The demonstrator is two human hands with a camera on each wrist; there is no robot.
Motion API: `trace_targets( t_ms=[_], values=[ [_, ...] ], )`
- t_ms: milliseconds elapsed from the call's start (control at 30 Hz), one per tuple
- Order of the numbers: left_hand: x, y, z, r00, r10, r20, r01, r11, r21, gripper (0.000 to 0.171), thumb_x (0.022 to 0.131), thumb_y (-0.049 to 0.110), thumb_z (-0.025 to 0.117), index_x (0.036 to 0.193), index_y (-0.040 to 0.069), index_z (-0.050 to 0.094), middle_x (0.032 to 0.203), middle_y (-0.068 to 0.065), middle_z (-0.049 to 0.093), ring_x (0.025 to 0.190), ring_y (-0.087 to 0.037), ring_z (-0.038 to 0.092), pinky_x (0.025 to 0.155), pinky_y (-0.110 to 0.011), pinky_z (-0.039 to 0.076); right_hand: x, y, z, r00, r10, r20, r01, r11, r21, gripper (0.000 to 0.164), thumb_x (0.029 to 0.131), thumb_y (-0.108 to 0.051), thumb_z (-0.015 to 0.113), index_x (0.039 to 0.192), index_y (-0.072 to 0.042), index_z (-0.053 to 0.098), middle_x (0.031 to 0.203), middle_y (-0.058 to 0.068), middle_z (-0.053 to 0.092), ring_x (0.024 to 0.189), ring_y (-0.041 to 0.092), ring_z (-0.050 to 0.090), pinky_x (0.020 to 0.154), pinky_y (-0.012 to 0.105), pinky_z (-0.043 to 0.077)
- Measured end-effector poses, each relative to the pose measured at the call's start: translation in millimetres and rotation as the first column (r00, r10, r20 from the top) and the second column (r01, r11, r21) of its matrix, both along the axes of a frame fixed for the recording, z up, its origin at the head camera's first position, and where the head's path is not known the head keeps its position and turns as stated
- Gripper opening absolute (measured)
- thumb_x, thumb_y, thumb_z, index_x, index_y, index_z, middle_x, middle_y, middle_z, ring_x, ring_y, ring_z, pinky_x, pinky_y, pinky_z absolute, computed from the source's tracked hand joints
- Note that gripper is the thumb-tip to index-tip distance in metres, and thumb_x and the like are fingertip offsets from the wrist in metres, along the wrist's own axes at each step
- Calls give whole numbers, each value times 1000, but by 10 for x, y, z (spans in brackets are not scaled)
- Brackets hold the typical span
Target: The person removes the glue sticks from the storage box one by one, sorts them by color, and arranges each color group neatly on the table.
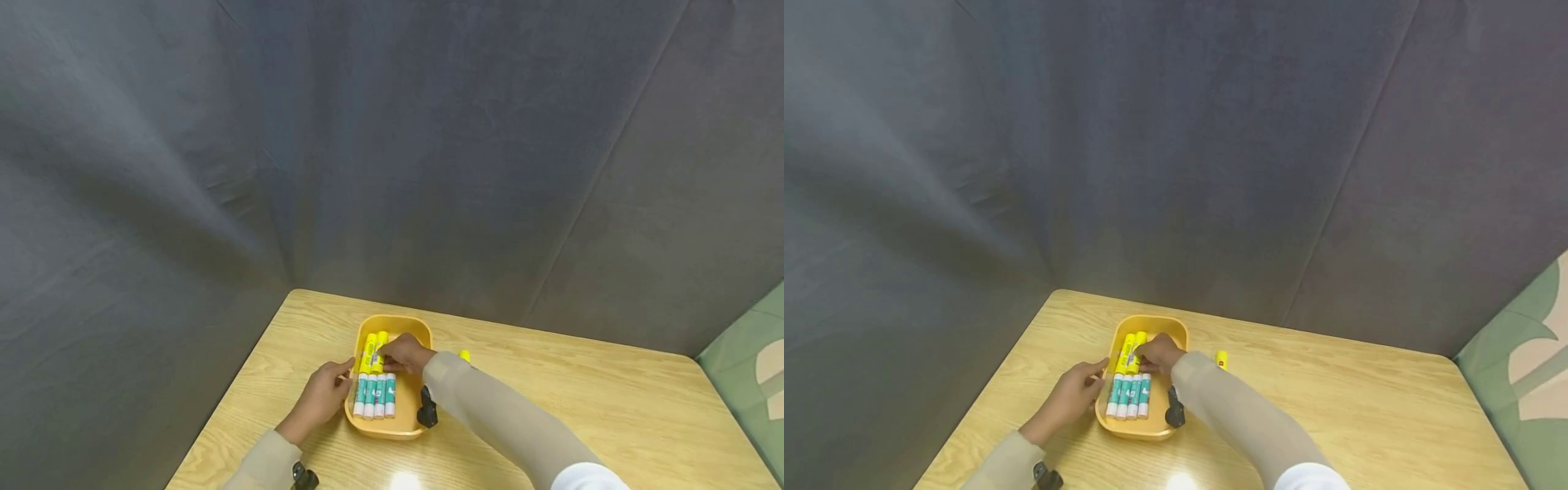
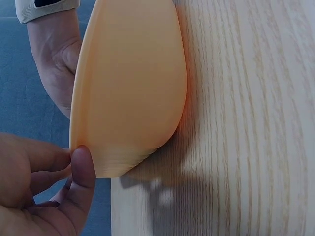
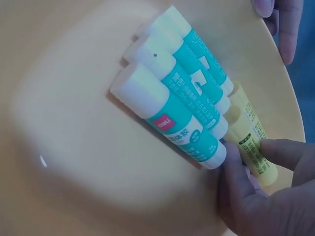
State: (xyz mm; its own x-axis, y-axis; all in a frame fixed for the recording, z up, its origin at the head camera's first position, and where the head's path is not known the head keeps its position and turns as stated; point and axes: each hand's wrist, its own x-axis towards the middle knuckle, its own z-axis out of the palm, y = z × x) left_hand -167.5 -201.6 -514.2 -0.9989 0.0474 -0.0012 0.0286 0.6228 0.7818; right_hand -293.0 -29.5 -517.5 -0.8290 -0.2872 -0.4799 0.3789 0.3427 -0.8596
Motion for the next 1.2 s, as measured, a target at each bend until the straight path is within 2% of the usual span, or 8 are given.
trace_targets(
  t_ms=[167,400,600,767,967,1033,1100,1200],
  values=[
    [9,8,16,1000,-3,-17,3,1000,3,43,98,2,55,140,-3,48,104,-10,55,75,-14,54,55,-24,51,5,-6,-29,1000,-7,-22,7,1000,-15,23,90,-9,68,106,7,62,87,17,65,70,22,68,73,36,58],
    [1,6,16,1000,0,-19,0,1000,-6,43,98,3,56,140,-3,49,102,-9,55,76,-14,54,55,-24,51,-40,-47,-115,999,-33,-27,33,999,21,22,90,-8,69,106,6,62,83,13,65,64,17,65,65,30,58],
    [8,2,-7,1000,6,-10,-6,1000,5,43,98,3,55,140,-2,49,104,-10,55,72,-14,53,54,-24,50,-12,10,-43,999,14,-38,-15,1000,-6,21,90,-7,68,103,8,62,83,14,64,65,19,65,68,32,58],
    [8,-18,-50,1000,23,-9,-23,1000,-4,43,98,4,55,141,0,49,104,-8,54,70,-13,53,53,-24,50,-33,82,113,997,43,-60,-46,998,-44,24,92,-8,66,108,9,63,89,14,64,68,18,66,70,32,58],
    [21,-50,-85,999,45,-3,-44,999,17,43,98,6,54,140,1,50,106,-9,56,72,-14,53,53,-24,50,-145,259,417,996,48,-71,-54,995,-84,49,93,-9,65,131,15,46,96,15,62,71,16,65,73,30,57],
    [21,-62,-98,998,55,-2,-55,998,23,42,98,6,55,140,2,51,107,-10,57,75,-14,54,54,-23,51,-200,353,529,996,37,-75,-46,992,-116,50,93,-8,65,132,17,45,98,15,62,71,15,64,73,29,57],
    [19,-72,-108,998,62,1,-62,998,29,43,98,7,57,140,2,51,107,-9,57,76,-14,55,55,-23,51,-249,472,631,996,26,-83,-37,990,-137,43,93,-7,64,127,16,51,101,16,62,72,15,64,73,28,57],
    [7,-85,-123,998,61,5,-61,998,28,44,97,8,59,140,3,51,107,-9,57,80,-14,56,56,-23,51,-289,702,752,996,16,-92,-29,991,-134,41,94,-8,63,127,14,53,109,18,61,77,15,64,76,29,57]
  ],
)
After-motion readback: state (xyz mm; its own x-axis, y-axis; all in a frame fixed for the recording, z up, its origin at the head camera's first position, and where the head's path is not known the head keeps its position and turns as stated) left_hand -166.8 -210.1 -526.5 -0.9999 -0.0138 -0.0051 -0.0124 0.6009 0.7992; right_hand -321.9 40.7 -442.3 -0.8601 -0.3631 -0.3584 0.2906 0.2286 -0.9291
